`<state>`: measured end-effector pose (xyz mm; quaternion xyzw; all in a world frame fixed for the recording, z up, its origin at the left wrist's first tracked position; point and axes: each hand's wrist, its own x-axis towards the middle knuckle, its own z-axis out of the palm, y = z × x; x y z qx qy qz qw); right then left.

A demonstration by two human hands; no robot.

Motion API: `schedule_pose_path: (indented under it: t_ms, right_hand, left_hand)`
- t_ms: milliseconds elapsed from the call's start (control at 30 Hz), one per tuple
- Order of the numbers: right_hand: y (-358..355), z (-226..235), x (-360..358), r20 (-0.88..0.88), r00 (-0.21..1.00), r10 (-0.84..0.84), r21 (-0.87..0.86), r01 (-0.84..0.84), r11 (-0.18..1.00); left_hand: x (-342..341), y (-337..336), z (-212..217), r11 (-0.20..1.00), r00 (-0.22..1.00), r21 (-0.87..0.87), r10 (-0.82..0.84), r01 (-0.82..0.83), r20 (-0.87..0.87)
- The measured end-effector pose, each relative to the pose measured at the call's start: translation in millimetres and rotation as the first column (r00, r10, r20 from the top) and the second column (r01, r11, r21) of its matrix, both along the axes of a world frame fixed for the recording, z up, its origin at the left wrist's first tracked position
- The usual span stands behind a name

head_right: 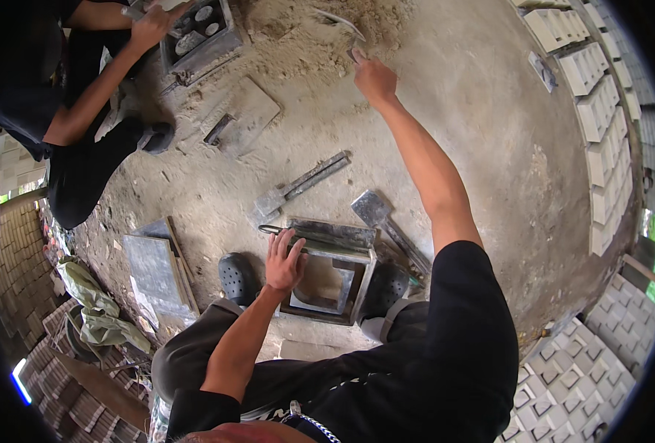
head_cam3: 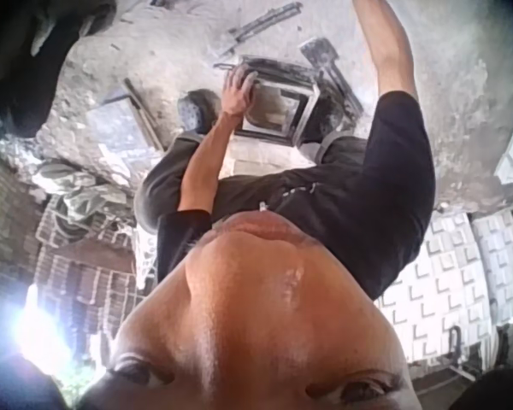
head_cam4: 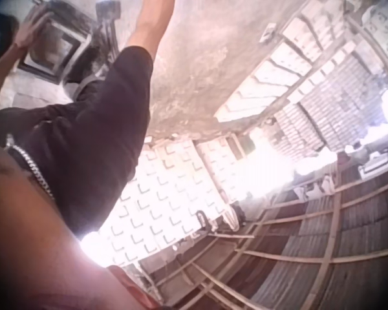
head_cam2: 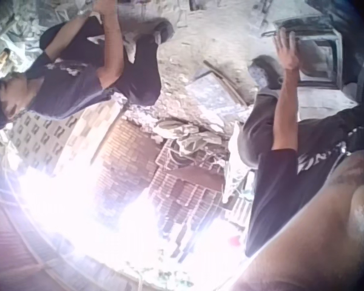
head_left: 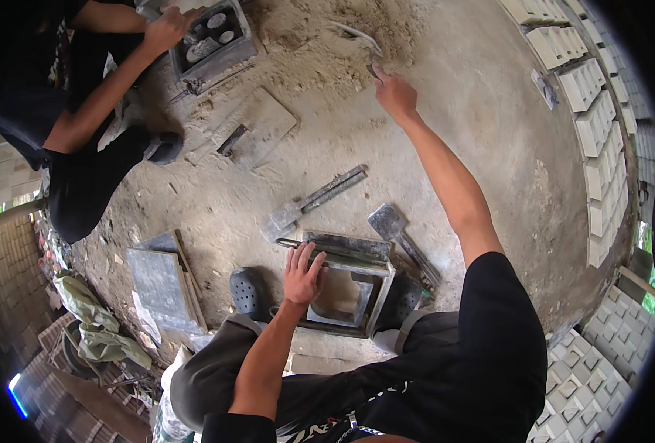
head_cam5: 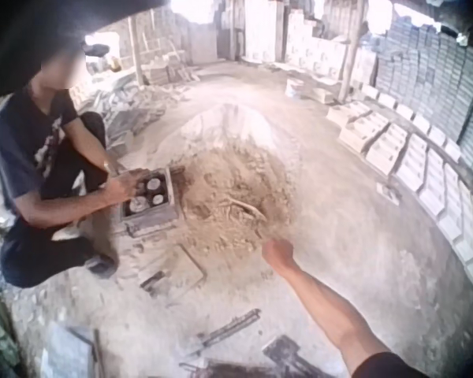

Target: The person uses a trowel to transfer dry material into a rectangular metal mold on the floor, leveling the material and pressing it down by hand.

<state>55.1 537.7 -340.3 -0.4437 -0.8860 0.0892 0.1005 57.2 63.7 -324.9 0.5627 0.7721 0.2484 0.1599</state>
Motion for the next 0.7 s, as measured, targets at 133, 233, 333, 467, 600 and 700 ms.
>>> schedule_pose_path:
  t_ms: [133, 233, 333, 467, 600, 700]
  right_hand:
    - [6.5, 17.8, -19.6, -0.043, 0.999, -0.021, 0.028, 0.022, 0.999]
    - [-4.4, 23.8, -27.3, -0.098, 0.995, 0.034, 0.066, -0.028, 0.997]
    - [-4.8, 5.3, -19.0, 0.035, 0.992, 0.123, 0.019, -0.124, 0.992]
    - [-35.5, 15.8, -22.7, 0.035, 0.997, 0.068, -0.002, -0.068, 0.998]
    - [-39.3, 11.4, -4.3, 0.103, 0.975, 0.197, -0.029, -0.196, 0.98]
    - [-45.0, 13.0, -5.8, 0.086, 0.994, 0.065, -0.077, -0.059, 0.995]
  left_hand:
    - [-1.5, -1.5, -0.2, 1.0, 1.0, -0.007, 0.002, -0.002, -0.012]
    - [-2.5, 1.1, 1.5, 1.0, 1.0, -0.009, 0.006, -0.006, -0.014]
    - [-0.1, 2.1, 0.9, 1.0, 1.0, -0.012, 0.003, -0.003, -0.011]
    - [-1.9, -2.8, -0.8, 1.0, 1.0, 0.006, 0.014, -0.014, -0.003]
    - [-0.6, 1.3, 2.0, 1.0, 1.0, -0.007, 0.004, -0.004, -0.01]
    - [-2.9, 0.6, -1.8, 1.0, 1.0, -0.01, 0.005, -0.005, -0.006]
